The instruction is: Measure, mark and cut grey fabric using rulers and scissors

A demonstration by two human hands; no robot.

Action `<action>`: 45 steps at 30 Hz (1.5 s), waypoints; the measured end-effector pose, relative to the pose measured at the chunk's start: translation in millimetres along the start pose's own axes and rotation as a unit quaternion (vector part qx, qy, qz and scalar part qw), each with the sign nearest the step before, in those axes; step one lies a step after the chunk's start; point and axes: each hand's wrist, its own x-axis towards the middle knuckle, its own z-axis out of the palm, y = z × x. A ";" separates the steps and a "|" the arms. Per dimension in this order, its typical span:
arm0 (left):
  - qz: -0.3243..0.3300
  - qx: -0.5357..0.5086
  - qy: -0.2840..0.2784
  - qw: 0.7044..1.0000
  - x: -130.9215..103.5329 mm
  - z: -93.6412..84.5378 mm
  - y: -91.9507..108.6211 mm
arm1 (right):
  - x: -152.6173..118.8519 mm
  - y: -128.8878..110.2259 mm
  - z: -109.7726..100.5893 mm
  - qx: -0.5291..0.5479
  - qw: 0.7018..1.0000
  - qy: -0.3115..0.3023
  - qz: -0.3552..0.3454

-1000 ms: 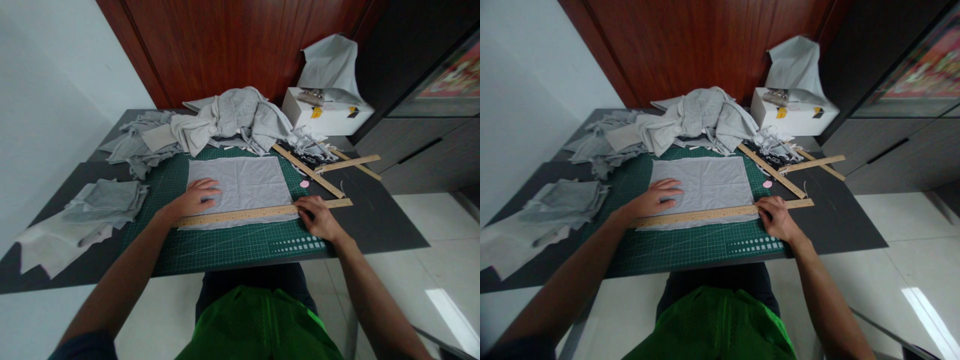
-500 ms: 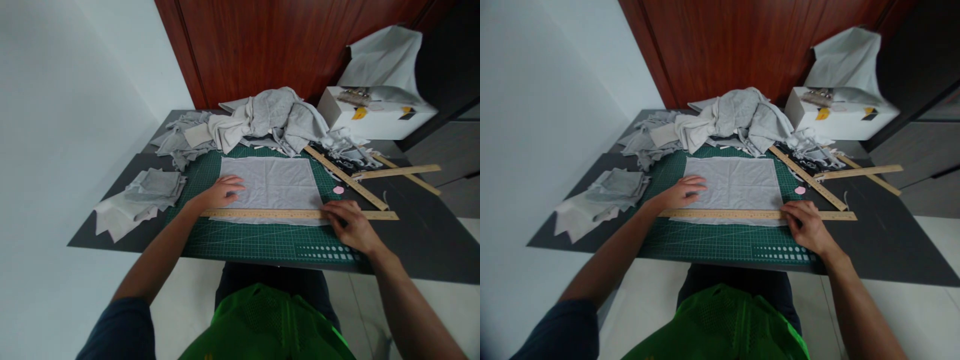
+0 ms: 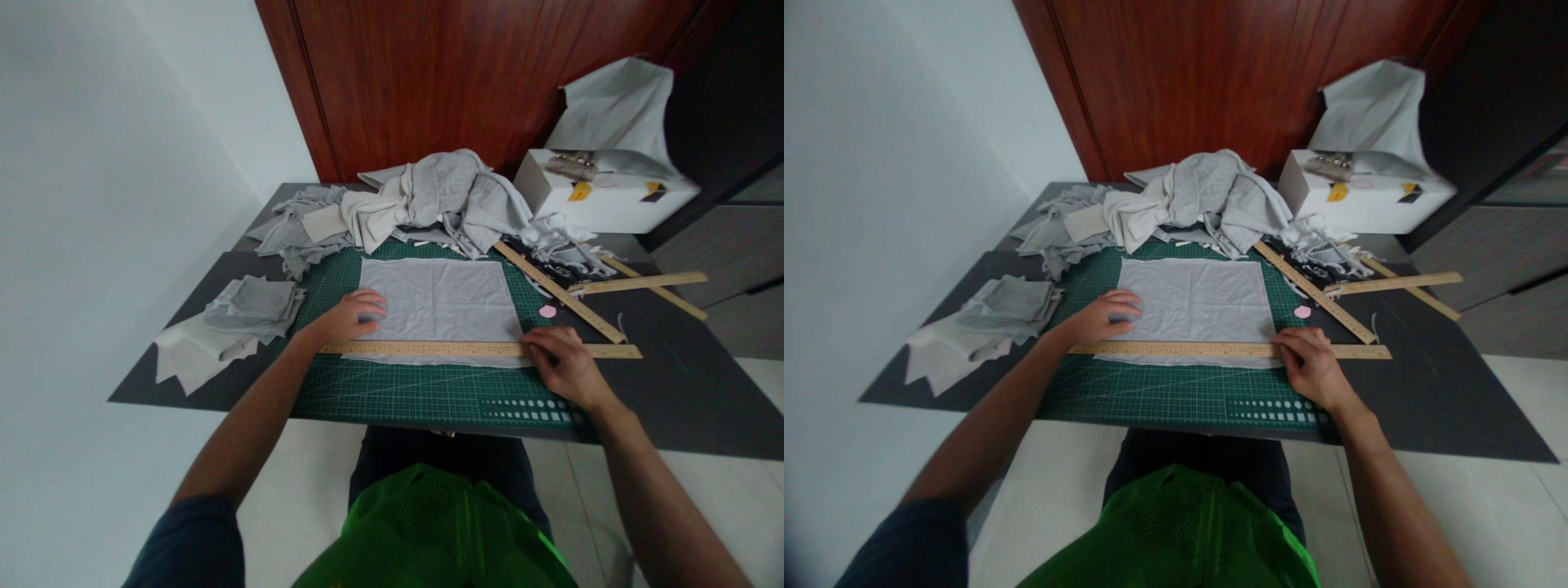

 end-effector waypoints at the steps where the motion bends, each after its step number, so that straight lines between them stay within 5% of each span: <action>1: -0.001 0.001 -0.001 1.000 0.0 0.8 -0.4 | -1.8 1.4 -0.8 -0.001 1.000 -0.003 0.000; 23: -0.021 0.030 -0.030 0.999 2.9 2.6 -9.0 | -17.8 2.6 -2.1 -0.063 0.996 0.003 0.066; 35: -0.033 0.046 -0.004 0.998 -1.3 2.0 -16.2 | 22.8 -2.7 2.1 -0.066 0.992 -0.079 0.071; 45: -0.096 0.123 -0.013 0.988 -8.1 1.1 -24.6 | 24.6 2.1 7.4 -0.057 0.986 -0.115 0.104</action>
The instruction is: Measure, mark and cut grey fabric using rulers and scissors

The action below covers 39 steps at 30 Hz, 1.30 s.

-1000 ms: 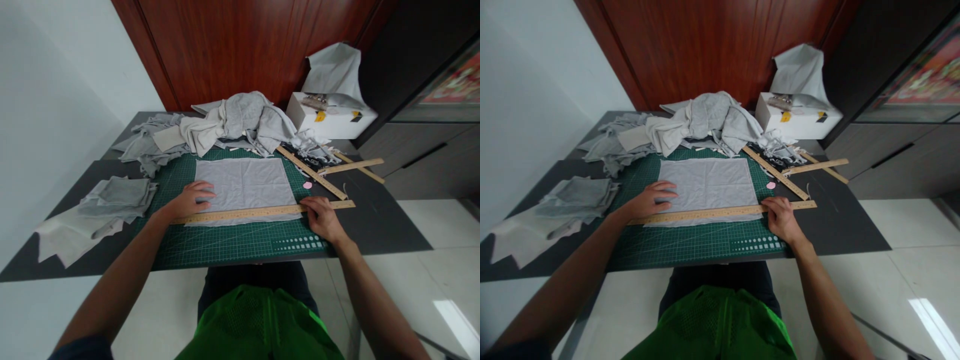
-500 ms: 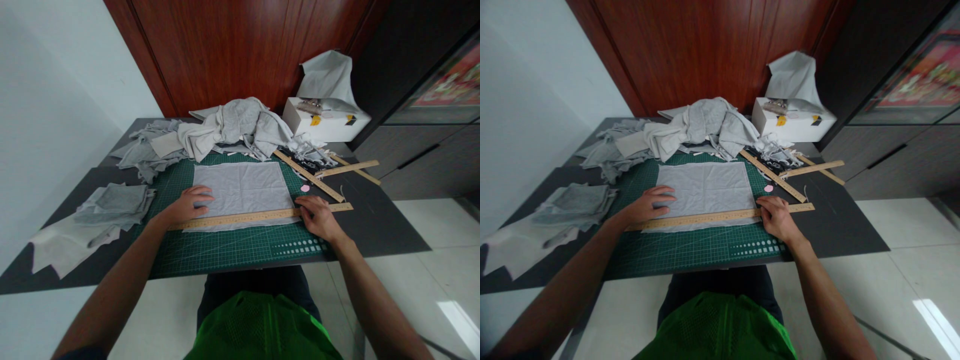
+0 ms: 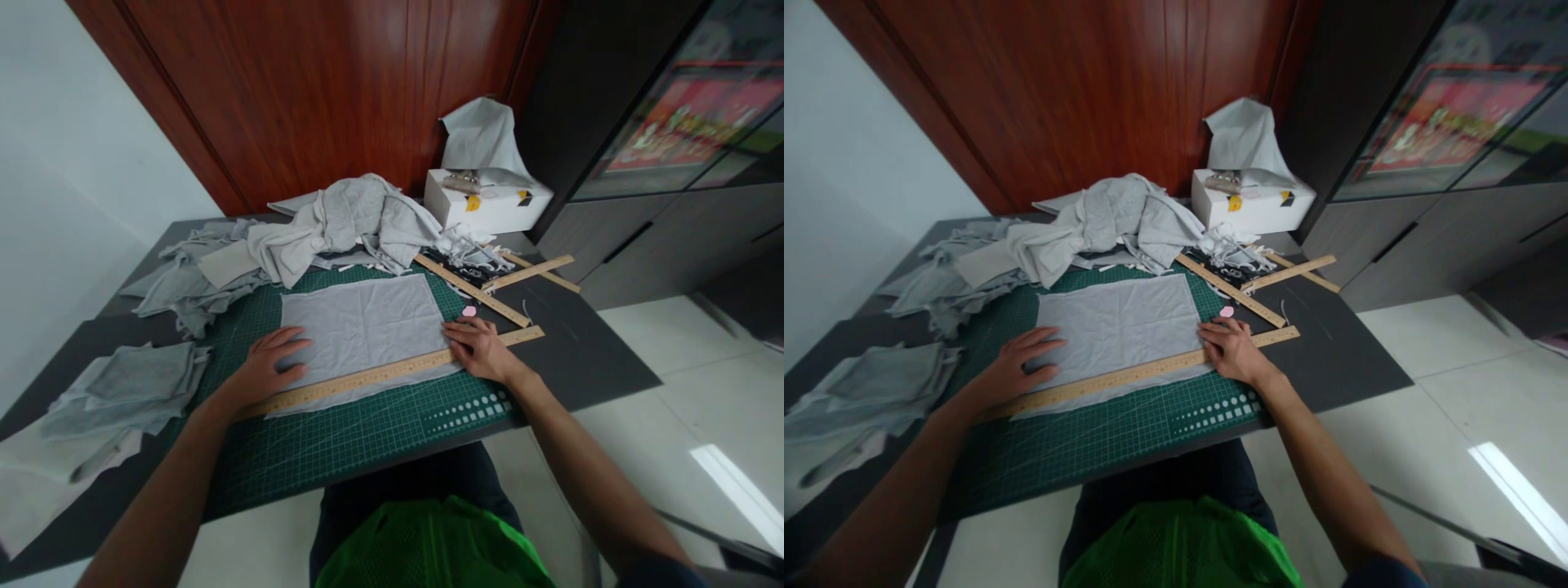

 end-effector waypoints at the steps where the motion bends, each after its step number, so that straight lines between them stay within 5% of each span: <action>1: -0.001 0.004 0.001 1.000 -0.1 -0.3 -0.3 | 1.0 -0.1 -0.6 0.003 1.000 -0.002 -0.001; 28: -0.002 -0.031 -0.003 1.000 -3.1 -1.8 6.4 | -1.8 2.2 -3.8 0.011 1.000 0.019 -0.011; 39: 0.033 -0.092 0.037 0.995 -7.7 -20.9 16.6 | -3.3 -4.3 -4.5 0.064 0.992 0.053 -0.097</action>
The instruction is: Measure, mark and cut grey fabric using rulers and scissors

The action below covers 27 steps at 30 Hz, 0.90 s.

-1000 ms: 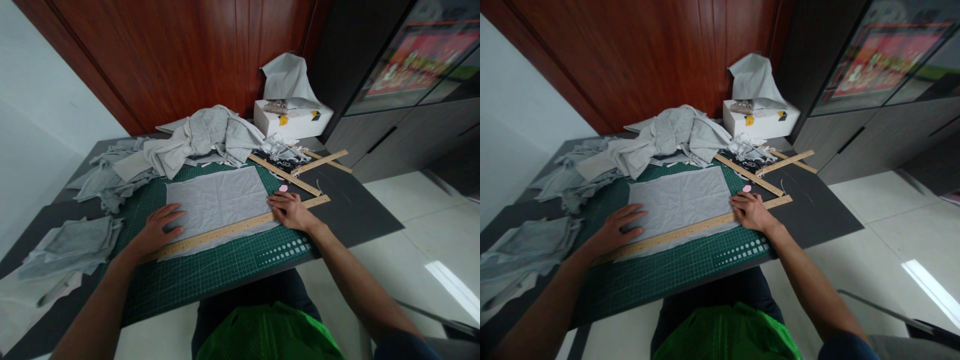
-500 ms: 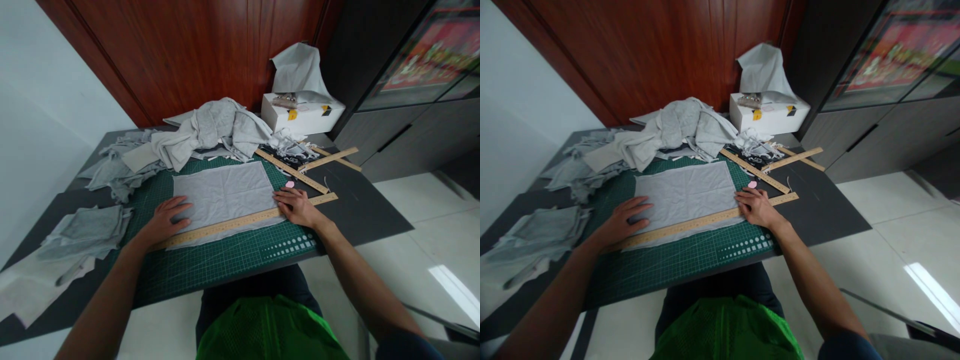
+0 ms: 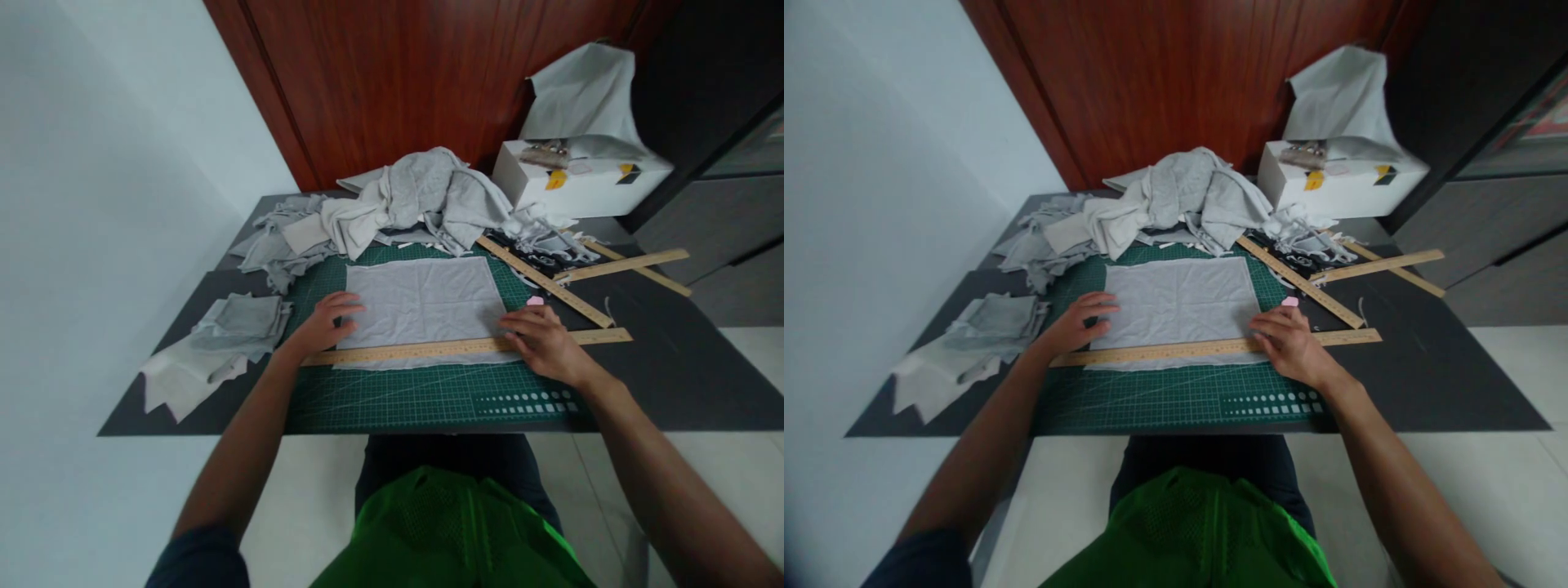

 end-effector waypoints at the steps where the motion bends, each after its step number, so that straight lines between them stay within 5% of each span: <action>1: 0.002 -0.005 0.000 1.000 -0.7 -1.8 0.4 | -0.6 1.3 2.4 0.007 1.000 0.002 -0.007; 10: 0.039 -0.045 -0.057 0.997 4.3 1.5 30.5 | 2.7 -1.6 11.1 0.034 0.999 -0.012 -0.023; 27: 0.096 -0.068 -0.113 0.987 17.0 13.6 87.7 | -0.1 -7.9 -3.9 0.030 0.999 -0.024 0.000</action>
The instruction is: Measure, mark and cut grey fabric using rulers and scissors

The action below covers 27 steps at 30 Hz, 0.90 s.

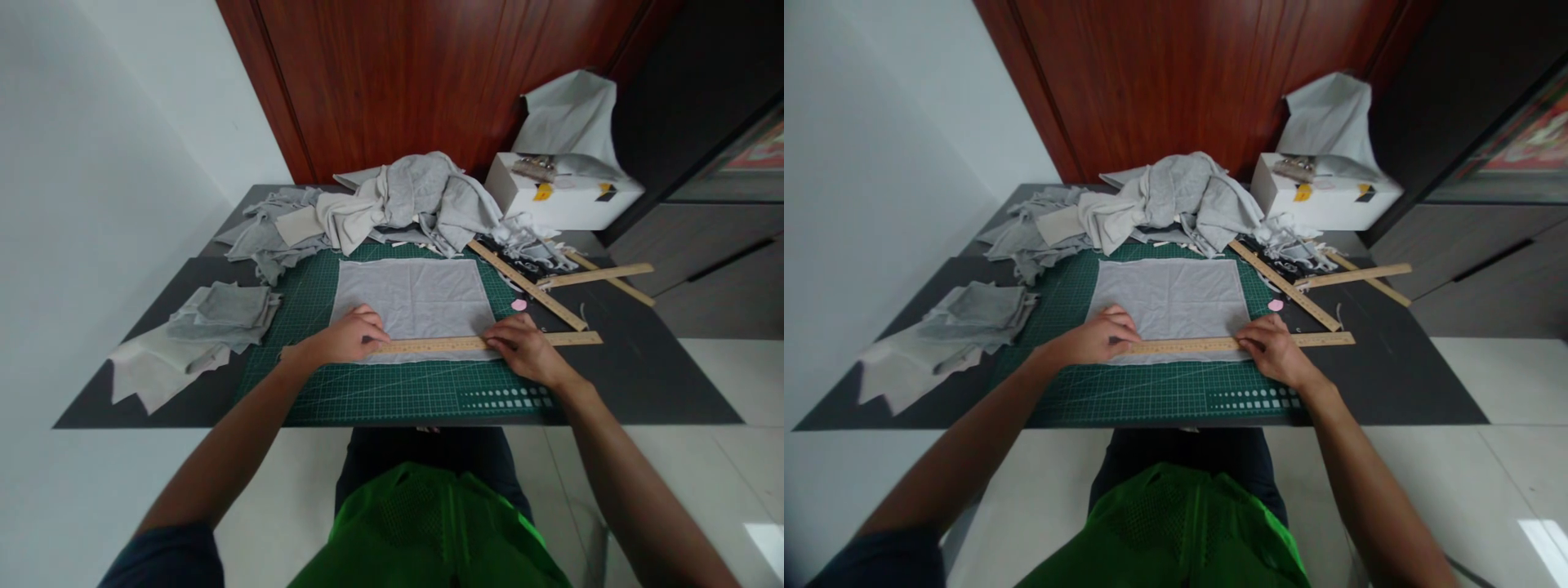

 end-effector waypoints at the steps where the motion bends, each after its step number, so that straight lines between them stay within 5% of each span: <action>1: 0.003 0.004 -0.003 1.000 1.4 2.2 3.8 | -0.2 -0.2 -0.2 0.001 1.000 0.000 0.000; 27: -0.035 0.175 -0.002 0.984 3.1 37.0 54.3 | -5.1 8.3 4.0 0.007 1.000 0.008 -0.024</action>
